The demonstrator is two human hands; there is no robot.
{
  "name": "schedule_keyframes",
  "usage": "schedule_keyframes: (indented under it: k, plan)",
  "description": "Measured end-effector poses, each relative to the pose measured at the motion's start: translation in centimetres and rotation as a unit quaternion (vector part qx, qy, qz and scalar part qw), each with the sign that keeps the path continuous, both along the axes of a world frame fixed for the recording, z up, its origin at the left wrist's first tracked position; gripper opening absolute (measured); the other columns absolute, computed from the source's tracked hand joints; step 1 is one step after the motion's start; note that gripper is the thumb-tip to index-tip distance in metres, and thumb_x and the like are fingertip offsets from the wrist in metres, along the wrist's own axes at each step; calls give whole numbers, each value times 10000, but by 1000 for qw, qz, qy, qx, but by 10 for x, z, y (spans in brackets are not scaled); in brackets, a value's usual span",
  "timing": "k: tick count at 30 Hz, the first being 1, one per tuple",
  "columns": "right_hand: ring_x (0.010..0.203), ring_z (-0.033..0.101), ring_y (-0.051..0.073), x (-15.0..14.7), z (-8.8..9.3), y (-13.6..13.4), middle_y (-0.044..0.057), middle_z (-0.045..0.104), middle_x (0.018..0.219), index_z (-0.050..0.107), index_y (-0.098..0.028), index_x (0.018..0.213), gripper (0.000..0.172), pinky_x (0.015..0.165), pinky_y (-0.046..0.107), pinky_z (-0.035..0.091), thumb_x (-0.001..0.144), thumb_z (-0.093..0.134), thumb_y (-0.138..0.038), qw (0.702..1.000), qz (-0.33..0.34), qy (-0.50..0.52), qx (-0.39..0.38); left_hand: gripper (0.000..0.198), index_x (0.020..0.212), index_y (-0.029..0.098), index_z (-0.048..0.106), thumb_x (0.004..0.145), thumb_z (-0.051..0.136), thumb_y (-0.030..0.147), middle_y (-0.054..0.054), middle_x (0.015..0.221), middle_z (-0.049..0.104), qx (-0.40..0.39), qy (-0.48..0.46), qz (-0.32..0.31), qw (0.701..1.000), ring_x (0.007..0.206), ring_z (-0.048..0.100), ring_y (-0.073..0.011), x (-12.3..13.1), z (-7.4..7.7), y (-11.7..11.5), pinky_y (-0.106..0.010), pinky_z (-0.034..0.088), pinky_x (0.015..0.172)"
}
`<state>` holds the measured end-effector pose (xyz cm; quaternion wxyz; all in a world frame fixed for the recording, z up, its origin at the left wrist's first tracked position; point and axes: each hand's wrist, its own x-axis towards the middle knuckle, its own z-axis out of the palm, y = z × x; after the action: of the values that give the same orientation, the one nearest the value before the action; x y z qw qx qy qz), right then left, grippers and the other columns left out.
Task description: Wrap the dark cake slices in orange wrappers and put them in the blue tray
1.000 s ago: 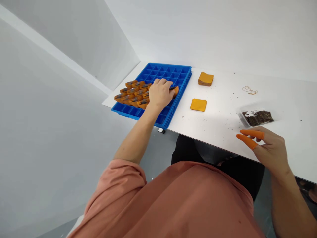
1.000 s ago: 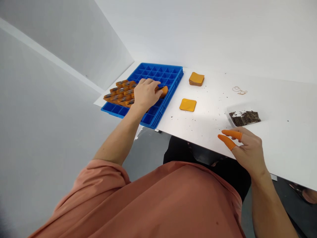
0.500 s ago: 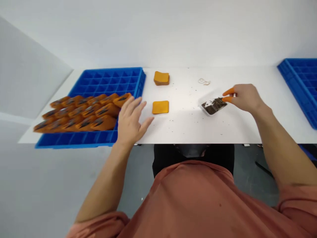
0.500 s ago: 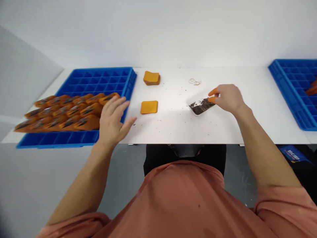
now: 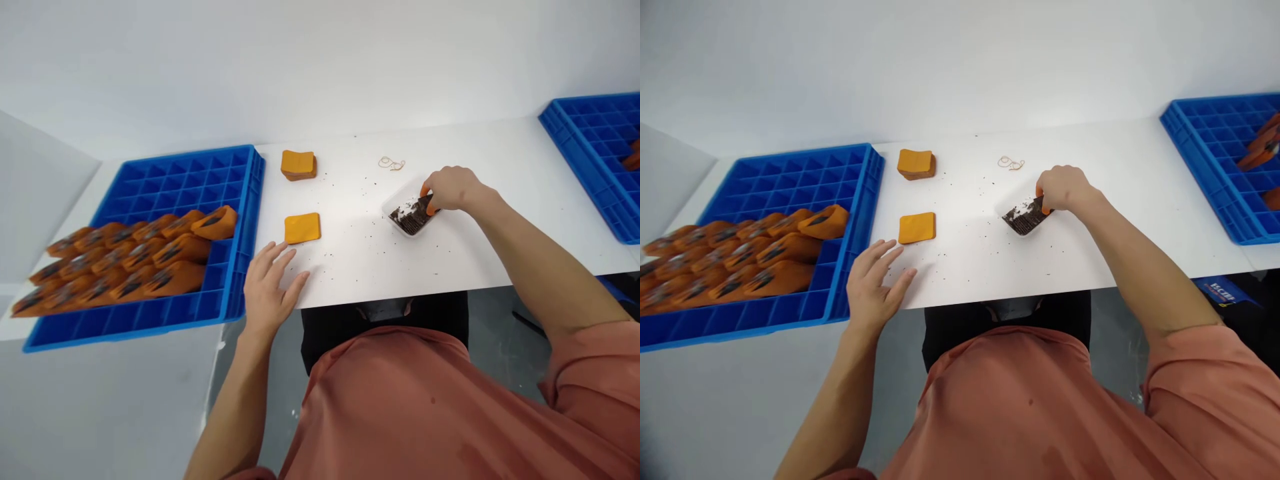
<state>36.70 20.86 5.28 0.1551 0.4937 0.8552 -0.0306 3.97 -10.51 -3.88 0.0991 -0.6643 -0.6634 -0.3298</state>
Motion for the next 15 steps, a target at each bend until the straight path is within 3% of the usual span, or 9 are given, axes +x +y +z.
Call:
schedule_keyframes:
  k: [5, 10, 12, 15]
  plan:
    - [932, 711, 276, 10, 9, -1, 47, 811, 1046, 882, -304, 1117, 279, 770, 364, 503, 838, 878, -302, 1000, -4, 26, -3, 356, 1268, 224, 797, 1030, 713, 475, -153, 1300, 803, -26, -2, 36, 999, 1233, 748, -350, -8, 13, 35, -543, 592, 1108]
    - [887, 674, 244, 29, 29, -6, 37, 795, 980, 886, -274, 955, 127, 747, 357, 486, 834, 883, -312, 991, -21, 127, -37, 392, 1210, 273, 851, 925, 782, 533, -108, 1361, 797, -178, 23, -19, 984, 1293, 717, -391, -34, 25, 88, -573, 549, 1172]
    - [814, 625, 205, 38, 36, -15, 37, 767, 919, 884, -252, 927, 118, 711, 350, 457, 830, 912, -314, 975, -55, 211, -40, 359, 1125, 302, 881, 863, 814, 539, -70, 1353, 809, -234, 17, -35, 971, 1282, 727, -408, -47, 26, 106, -572, 563, 1151]
    - [705, 526, 154, 50, 38, -34, 20, 738, 835, 886, -243, 893, 138, 650, 352, 395, 774, 955, -228, 928, -118, 353, -27, 245, 951, 329, 905, 796, 838, 506, -39, 1261, 844, -269, -19, -46, 962, 1220, 764, -404, -64, 24, 121, -544, 589, 1094]
